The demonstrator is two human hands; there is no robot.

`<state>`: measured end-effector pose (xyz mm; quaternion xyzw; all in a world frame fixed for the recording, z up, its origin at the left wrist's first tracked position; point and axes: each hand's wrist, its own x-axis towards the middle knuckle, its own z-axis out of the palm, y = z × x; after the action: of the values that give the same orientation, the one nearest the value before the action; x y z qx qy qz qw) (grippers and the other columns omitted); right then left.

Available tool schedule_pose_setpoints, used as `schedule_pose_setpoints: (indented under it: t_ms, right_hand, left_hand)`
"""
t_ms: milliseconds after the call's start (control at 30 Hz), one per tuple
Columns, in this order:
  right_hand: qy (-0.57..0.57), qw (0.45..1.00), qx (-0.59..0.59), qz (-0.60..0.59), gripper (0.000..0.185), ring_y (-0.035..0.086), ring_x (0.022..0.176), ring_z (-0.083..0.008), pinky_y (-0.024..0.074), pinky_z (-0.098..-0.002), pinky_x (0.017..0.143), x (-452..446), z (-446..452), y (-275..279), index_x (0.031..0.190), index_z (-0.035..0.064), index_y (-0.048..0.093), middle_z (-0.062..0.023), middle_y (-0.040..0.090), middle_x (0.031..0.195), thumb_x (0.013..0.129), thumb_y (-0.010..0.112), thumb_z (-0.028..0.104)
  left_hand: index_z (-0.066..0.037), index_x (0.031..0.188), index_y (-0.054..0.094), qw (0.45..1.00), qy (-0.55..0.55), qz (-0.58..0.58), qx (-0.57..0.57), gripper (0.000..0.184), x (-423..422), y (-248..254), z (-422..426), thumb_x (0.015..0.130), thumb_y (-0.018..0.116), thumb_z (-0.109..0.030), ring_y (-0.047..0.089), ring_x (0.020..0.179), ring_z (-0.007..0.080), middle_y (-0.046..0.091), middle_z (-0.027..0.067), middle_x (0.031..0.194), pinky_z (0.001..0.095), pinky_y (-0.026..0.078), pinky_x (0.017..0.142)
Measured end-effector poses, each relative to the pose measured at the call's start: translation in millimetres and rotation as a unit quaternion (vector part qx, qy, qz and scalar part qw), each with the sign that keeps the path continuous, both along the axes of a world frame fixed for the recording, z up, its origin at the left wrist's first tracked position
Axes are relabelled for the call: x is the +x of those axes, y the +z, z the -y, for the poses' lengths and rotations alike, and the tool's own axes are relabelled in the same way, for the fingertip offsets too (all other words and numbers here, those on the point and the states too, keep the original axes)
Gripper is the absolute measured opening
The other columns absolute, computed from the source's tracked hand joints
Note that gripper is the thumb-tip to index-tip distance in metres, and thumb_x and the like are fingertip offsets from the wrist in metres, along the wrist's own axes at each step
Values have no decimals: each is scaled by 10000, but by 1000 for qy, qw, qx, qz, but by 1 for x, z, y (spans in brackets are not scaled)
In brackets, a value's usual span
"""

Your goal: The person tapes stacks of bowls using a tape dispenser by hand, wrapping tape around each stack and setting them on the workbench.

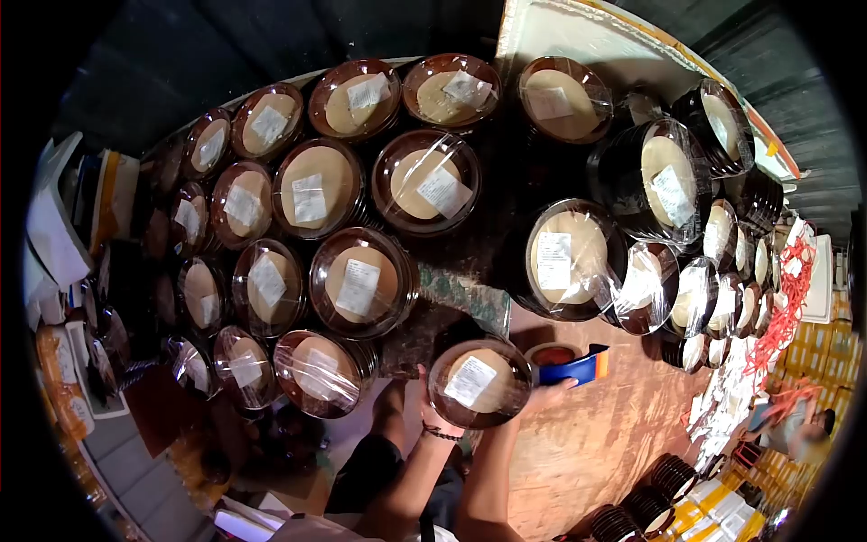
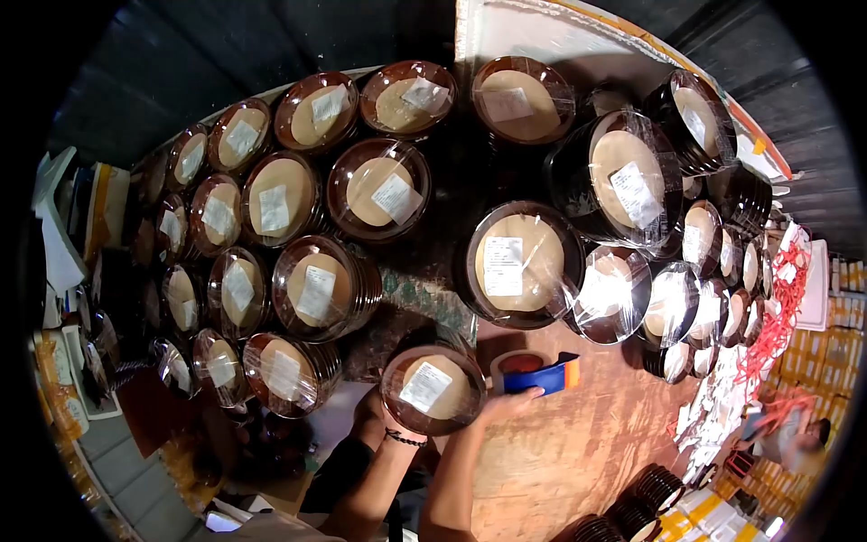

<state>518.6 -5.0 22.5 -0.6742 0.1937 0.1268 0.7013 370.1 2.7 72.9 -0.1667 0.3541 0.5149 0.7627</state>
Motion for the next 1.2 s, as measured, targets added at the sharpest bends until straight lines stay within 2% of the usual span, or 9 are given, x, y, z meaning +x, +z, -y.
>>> schedule_pose_setpoints:
  t_ms: [67,100,133,233,633,800,933,1033,1200]
  right_hand:
    - [28,996,-21,79,738,507,1218,-380,438,-475,1061,-7,6,18,1412,-146,355,-319,422,1386,1037,437,484]
    - [31,997,5,72,767,508,1196,-323,464,-449,1022,-7,21,19,1424,-119,353,-257,452,1356,1013,480,516]
    - [15,993,-12,116,753,513,1191,-343,471,-464,1018,-9,30,24,1411,-113,373,-255,456,1349,1013,483,517]
    - [59,995,-26,70,737,516,1179,-356,508,-472,971,0,105,11,1391,-105,393,-255,458,1340,1009,495,517]
    - [43,994,-85,44,730,499,1228,-344,478,-489,1000,-2,211,20,1425,-90,347,-233,444,1396,1009,514,486]
    - [33,996,-80,38,764,452,1290,-338,395,-471,1086,-18,190,36,1463,-89,274,-249,379,1458,1011,509,480]
    - [103,974,-175,99,430,539,812,-174,486,-337,763,-28,177,49,1059,-48,557,-76,558,904,1056,466,372]
    - [194,957,-191,99,357,542,752,-153,493,-299,660,-21,178,57,1055,-31,563,-60,555,863,1052,491,319]
    - [193,949,-215,127,324,550,736,-137,496,-285,624,2,176,63,1011,-24,576,-55,579,839,1044,516,292]
  left_hand:
    - [-36,1352,552,999,44,21,-23,705,4,-10,-3,994,384,-620,539,1265,302,579,128,1374,464,401,1093]
    - [-60,1361,547,999,50,14,-6,677,6,-14,-7,1000,381,-609,536,1264,293,574,107,1382,462,398,1094]
    - [-69,1359,549,948,75,66,302,659,8,-28,-23,1005,379,-599,535,1259,290,578,101,1372,456,400,1090]
    - [-90,1393,515,995,95,-28,-28,625,11,-18,-44,1014,378,-568,524,1263,277,566,92,1377,451,397,1088]
    - [-65,1350,538,978,109,25,177,469,10,-17,-80,1023,382,-363,507,1273,278,543,81,1405,449,397,1080]
    - [-56,1363,524,986,134,-23,93,489,17,-26,-76,1022,408,-387,496,1289,277,536,86,1411,453,384,1096]
    - [-64,1423,470,981,79,5,179,538,14,-13,-85,1020,423,-417,459,1340,277,498,81,1460,454,338,1145]
    - [-141,1461,432,985,41,74,149,559,9,6,-79,999,407,-454,402,1382,335,438,96,1499,574,363,1105]
    - [-138,1417,469,998,-13,51,19,547,5,-23,-49,1003,386,-486,479,1305,362,471,156,1464,551,410,1073]
